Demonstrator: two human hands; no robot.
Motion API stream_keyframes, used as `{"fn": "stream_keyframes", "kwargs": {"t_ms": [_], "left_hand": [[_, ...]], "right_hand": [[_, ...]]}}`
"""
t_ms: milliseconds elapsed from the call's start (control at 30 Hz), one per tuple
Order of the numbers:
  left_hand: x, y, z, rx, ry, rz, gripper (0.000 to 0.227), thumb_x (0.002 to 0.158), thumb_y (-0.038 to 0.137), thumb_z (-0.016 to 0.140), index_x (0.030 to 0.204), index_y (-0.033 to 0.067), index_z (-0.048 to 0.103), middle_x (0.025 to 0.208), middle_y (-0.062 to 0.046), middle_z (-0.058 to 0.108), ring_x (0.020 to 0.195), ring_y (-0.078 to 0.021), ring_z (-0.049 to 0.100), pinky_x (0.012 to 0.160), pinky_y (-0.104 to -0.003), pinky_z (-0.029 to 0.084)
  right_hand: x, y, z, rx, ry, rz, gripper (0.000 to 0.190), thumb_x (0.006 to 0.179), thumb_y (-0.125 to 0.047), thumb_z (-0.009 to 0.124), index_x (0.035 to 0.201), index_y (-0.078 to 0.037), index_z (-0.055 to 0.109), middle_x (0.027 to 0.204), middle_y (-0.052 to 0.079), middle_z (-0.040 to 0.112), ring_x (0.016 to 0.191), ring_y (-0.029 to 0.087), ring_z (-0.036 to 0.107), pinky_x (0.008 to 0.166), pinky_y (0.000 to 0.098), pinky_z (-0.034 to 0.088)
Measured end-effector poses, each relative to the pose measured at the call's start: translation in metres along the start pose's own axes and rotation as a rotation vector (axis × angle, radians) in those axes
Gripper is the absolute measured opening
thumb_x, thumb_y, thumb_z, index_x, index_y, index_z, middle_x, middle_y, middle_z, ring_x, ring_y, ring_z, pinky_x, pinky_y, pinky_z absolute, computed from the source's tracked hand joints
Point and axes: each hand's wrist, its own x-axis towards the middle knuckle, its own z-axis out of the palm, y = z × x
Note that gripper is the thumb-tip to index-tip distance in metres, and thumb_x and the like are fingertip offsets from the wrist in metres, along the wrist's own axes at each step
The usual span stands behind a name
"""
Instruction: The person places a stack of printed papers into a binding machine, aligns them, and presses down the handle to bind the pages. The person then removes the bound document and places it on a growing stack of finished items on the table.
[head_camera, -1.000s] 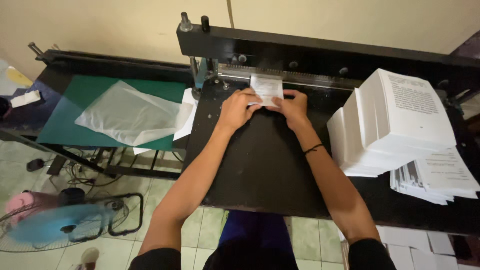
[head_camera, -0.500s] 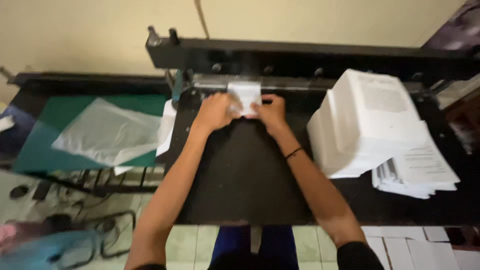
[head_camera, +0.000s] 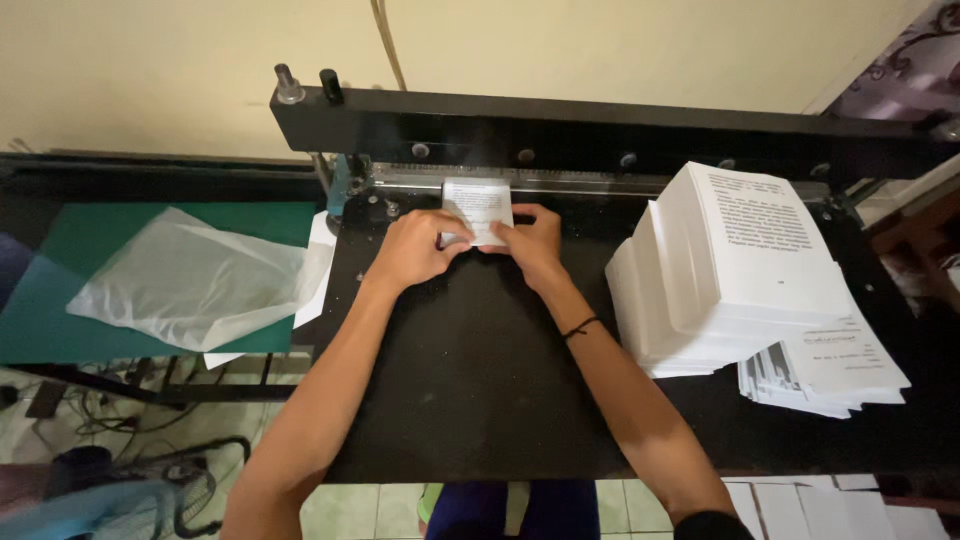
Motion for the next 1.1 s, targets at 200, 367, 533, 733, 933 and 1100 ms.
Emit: {"fn": "stream_keyframes", "kwargs": {"t_ms": [200, 367, 533, 733, 933, 1100], "left_hand": [[0.001, -0.007, 0.006, -0.036, 0.009, -0.116, 0.014, 0.081, 0.028, 0.081, 0.092, 0.0368, 0.079, 0.101, 0.009, 0.076, 0.084, -0.0308, 0.073, 0.076, -0.050, 0.060], [0.001, 0.003, -0.005, -0.069, -0.042, -0.150, 0.015, 0.081, 0.024, 0.080, 0.094, 0.0309, 0.080, 0.103, 0.002, 0.076, 0.089, -0.0374, 0.073, 0.078, -0.051, 0.058], [0.002, 0.000, -0.001, -0.085, -0.043, -0.159, 0.016, 0.082, 0.022, 0.079, 0.095, 0.0317, 0.080, 0.103, 0.003, 0.075, 0.080, -0.0309, 0.072, 0.074, -0.048, 0.058], [0.001, 0.003, -0.008, -0.119, -0.048, -0.138, 0.015, 0.083, 0.020, 0.080, 0.095, 0.0290, 0.080, 0.100, -0.001, 0.075, 0.078, -0.0315, 0.071, 0.072, -0.047, 0.057], [-0.001, 0.004, -0.008, -0.139, -0.029, -0.132, 0.016, 0.083, 0.016, 0.079, 0.095, 0.0265, 0.080, 0.099, -0.002, 0.075, 0.076, -0.0309, 0.070, 0.070, -0.046, 0.057], [-0.003, 0.007, -0.010, -0.143, -0.010, -0.139, 0.021, 0.081, 0.017, 0.080, 0.101, 0.0238, 0.080, 0.099, -0.004, 0.075, 0.076, -0.0324, 0.071, 0.069, -0.047, 0.056]], "right_hand": [[-0.006, -0.008, -0.002, 0.025, -0.017, -0.003, 0.056, 0.087, 0.005, 0.074, 0.135, 0.014, 0.047, 0.086, 0.026, 0.061, 0.066, 0.043, 0.074, 0.063, 0.0470, 0.069], [0.006, 0.002, -0.003, 0.034, -0.018, 0.015, 0.057, 0.086, 0.005, 0.078, 0.134, 0.014, 0.048, 0.088, 0.025, 0.060, 0.072, 0.040, 0.075, 0.062, 0.0462, 0.070], [-0.010, -0.014, 0.000, 0.036, -0.004, 0.020, 0.061, 0.087, 0.004, 0.076, 0.139, 0.014, 0.045, 0.090, 0.027, 0.060, 0.072, 0.043, 0.074, 0.065, 0.0488, 0.069], [-0.007, -0.010, 0.001, 0.026, -0.019, 0.010, 0.061, 0.087, 0.004, 0.076, 0.138, 0.014, 0.045, 0.089, 0.027, 0.060, 0.073, 0.039, 0.074, 0.066, 0.0469, 0.069], [-0.014, -0.017, 0.000, 0.007, -0.028, 0.021, 0.062, 0.088, 0.004, 0.075, 0.141, 0.014, 0.043, 0.090, 0.028, 0.062, 0.070, 0.039, 0.075, 0.066, 0.0464, 0.069], [-0.009, -0.009, -0.003, 0.024, -0.043, 0.023, 0.066, 0.089, 0.004, 0.075, 0.144, 0.014, 0.040, 0.094, 0.032, 0.063, 0.073, 0.040, 0.075, 0.067, 0.0486, 0.069]]}}
